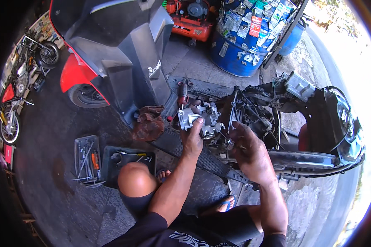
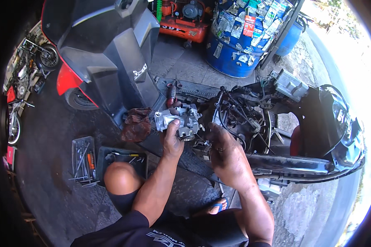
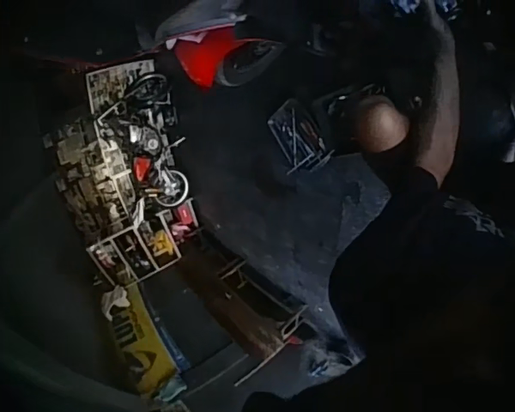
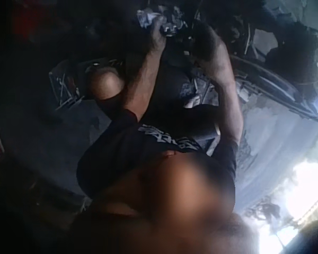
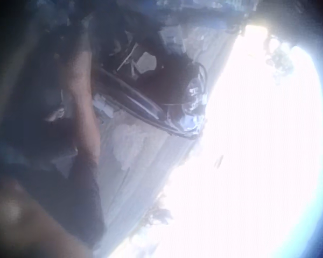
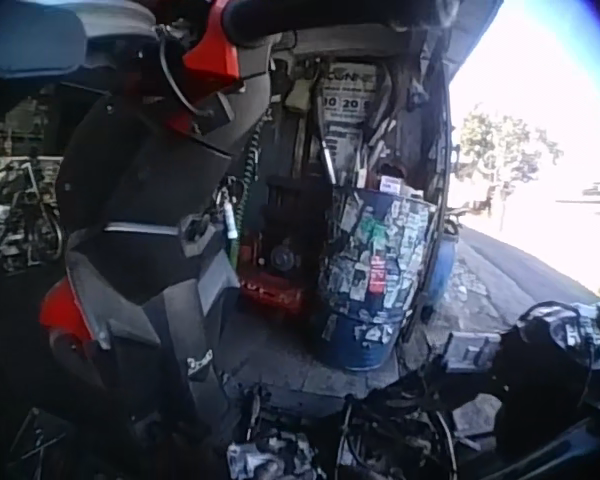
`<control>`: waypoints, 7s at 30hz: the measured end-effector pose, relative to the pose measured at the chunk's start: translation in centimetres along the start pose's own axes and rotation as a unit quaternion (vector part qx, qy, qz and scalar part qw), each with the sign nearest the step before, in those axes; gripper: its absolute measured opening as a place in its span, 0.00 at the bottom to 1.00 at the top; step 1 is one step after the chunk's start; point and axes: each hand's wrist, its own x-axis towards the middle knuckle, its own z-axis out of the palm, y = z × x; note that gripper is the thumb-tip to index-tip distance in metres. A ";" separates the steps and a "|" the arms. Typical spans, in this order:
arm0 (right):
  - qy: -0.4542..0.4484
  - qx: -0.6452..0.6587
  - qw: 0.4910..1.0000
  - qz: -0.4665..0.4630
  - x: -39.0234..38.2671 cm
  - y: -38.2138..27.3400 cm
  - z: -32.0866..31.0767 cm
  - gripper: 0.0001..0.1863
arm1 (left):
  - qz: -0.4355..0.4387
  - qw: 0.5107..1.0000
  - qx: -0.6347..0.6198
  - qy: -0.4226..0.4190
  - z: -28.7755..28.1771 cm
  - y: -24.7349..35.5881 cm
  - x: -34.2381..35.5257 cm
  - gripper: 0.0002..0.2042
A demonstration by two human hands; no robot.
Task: The person manipulates a motorcycle carburetor by hand, connecting a throttle cable and internal components, then positions the carburetor near the engine block and attaches a connector to the wiring harness.
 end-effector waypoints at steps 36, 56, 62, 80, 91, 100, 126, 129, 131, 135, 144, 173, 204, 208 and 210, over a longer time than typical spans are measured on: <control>0.129 0.187 0.973 0.034 -1.7 1.9 3.9 0.24 | 0.157 0.969 0.180 0.056 0.3 -2.3 -3.9 0.33; 0.166 -0.069 0.983 -0.026 -1.6 1.9 5.0 0.19 | -0.099 0.975 0.197 0.043 3.2 4.5 -3.9 0.39; 0.229 0.005 0.973 -0.003 -1.6 2.8 5.7 0.17 | 0.036 0.981 0.187 0.030 1.1 0.7 -4.8 0.33; 0.198 0.237 0.950 0.052 -2.6 4.2 5.2 0.11 | 0.239 0.926 0.287 -0.066 -0.1 -1.5 -4.9 0.47; 0.100 0.024 0.994 -0.046 -2.4 4.0 3.1 0.16 | -0.092 0.943 0.311 -0.072 -1.2 6.1 1.0 0.17; -0.093 -0.022 0.991 -0.094 -0.2 2.7 0.1 0.17 | -0.298 0.759 0.495 -0.301 0.6 9.2 9.4 0.35; -0.112 0.187 0.975 0.044 -0.7 4.3 0.5 0.19 | -0.366 0.655 0.465 -0.469 4.8 7.7 7.7 0.38; -0.093 0.183 0.978 0.047 -0.7 3.9 0.8 0.17 | -0.376 0.675 0.404 -0.489 4.6 7.3 7.8 0.40; -0.076 0.190 0.978 0.042 -0.8 3.9 1.1 0.14 | -0.360 0.650 0.468 -0.479 5.0 7.5 7.9 0.41; -0.036 0.184 0.982 -0.008 -0.5 4.5 1.9 0.12 | -0.377 0.630 0.492 -0.467 3.9 7.0 8.2 0.43; 0.042 0.193 0.980 0.038 -0.8 4.1 3.3 0.08 | -0.284 0.698 0.453 -0.477 2.5 6.9 8.2 0.43; 0.014 0.262 0.962 0.079 0.2 3.8 2.6 0.12 | -0.220 0.763 0.417 -0.442 1.3 7.3 7.4 0.41; 0.021 0.175 0.984 0.018 -0.4 4.5 2.7 0.13 | -0.273 0.746 0.412 -0.446 1.6 8.1 7.7 0.56; 0.013 0.195 0.981 0.017 -0.5 4.6 2.7 0.12 | -0.267 0.753 0.412 -0.438 1.1 8.0 7.9 0.53; 0.014 0.195 0.981 0.015 -0.6 4.8 2.7 0.11 | -0.272 0.750 0.413 -0.439 1.2 8.0 7.9 0.52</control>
